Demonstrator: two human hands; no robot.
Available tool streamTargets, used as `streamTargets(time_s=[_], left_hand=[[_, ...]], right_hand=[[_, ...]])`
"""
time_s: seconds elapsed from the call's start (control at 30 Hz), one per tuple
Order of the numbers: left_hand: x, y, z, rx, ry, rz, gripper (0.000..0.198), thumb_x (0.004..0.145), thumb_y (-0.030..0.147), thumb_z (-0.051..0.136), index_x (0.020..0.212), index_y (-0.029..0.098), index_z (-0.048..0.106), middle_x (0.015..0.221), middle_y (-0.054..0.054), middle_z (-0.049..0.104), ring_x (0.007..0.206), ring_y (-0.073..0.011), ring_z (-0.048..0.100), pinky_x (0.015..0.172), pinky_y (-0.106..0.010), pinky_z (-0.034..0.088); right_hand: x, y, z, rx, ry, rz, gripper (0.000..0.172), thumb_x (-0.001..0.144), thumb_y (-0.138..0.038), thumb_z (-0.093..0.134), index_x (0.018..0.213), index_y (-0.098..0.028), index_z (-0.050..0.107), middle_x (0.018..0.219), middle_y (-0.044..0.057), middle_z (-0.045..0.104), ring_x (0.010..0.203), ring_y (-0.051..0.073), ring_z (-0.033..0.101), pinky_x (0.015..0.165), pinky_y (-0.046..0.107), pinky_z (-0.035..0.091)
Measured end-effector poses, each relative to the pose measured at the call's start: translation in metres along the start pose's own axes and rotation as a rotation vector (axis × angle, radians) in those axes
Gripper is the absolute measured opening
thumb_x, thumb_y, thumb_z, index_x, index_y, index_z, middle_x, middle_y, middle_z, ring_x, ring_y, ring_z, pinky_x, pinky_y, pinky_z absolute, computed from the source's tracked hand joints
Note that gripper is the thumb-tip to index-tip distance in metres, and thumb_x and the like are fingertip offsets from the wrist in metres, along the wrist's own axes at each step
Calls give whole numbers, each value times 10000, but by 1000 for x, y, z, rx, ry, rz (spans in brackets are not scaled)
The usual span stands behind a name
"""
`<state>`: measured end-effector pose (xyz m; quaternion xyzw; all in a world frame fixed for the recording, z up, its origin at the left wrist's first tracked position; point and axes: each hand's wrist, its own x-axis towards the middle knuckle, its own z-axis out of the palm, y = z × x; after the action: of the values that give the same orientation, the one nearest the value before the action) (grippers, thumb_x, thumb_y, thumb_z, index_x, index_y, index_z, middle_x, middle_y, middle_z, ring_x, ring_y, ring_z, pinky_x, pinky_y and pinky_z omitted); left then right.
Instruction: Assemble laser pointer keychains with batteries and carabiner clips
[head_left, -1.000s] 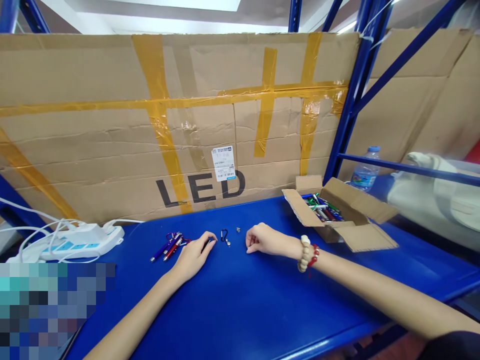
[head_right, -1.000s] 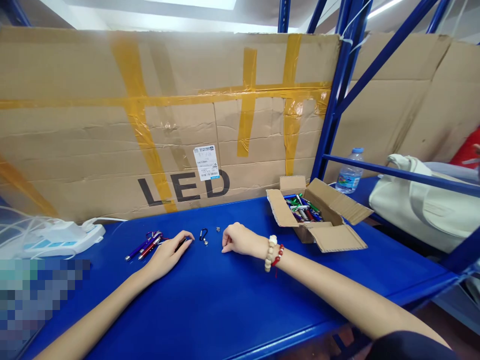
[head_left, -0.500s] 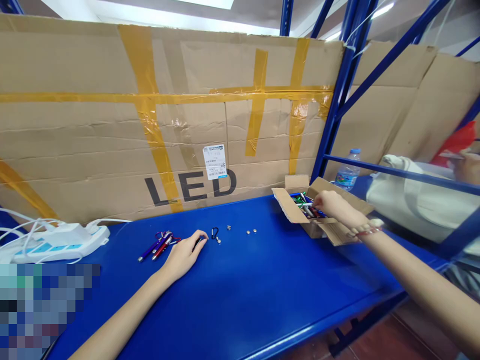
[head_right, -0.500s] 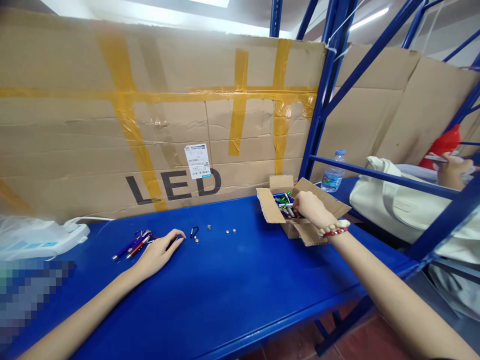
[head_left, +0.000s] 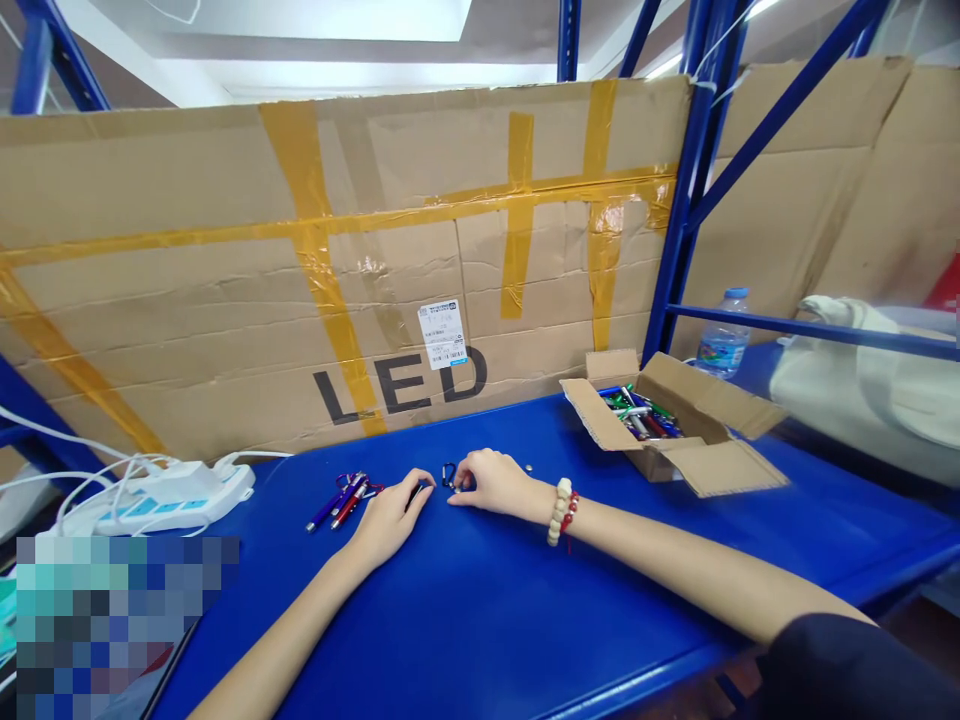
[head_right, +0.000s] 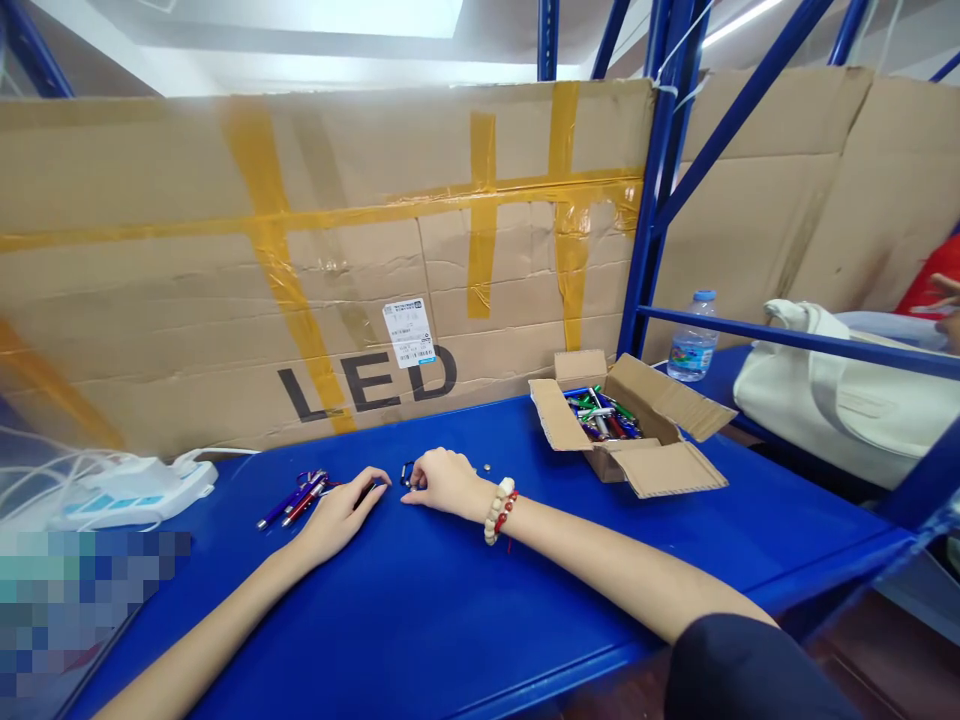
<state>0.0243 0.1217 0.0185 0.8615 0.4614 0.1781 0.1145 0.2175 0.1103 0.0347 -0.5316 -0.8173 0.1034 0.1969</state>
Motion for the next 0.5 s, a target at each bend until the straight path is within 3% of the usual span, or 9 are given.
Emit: streamTargets(time_s=[0.17,0.3,0.4,0.5], left_hand=[[2,-4,1,-12,4,8,256,903,389,277,983,265,486,873,16,658,792,-180,638,695,-261,434],[2,-5,2,-25,-4,2,265,898,407,274,991,268,480,849,17,654,769,-189,639,677,-263,432],[2,-5,2,-26,-12,-2,268,898,409,270,995,272,479,808,23,652,740,-191,637,671,-268,429],[1,-4,2,-26,-11,-3,255,897,395,278,996,273,479,857,19,658,768,-196,637,675,-272,427]], right_hand=[[1,8,-5,36,-92,36,150,696,-305,687,754,-168,701,741,39,699,644,136,627,522,195,395],[-17,17,-18,73,-195,63,117,660,-264,699,691,-152,709,662,24,691,587,116,619,515,170,406],[-40,25,-27,74,-190,91,83,661,-152,639,707,-143,707,657,17,686,580,102,613,529,156,415],[-65,32,-34,38,-130,124,203,623,-59,582,774,-131,696,704,23,683,588,100,599,550,163,417]])
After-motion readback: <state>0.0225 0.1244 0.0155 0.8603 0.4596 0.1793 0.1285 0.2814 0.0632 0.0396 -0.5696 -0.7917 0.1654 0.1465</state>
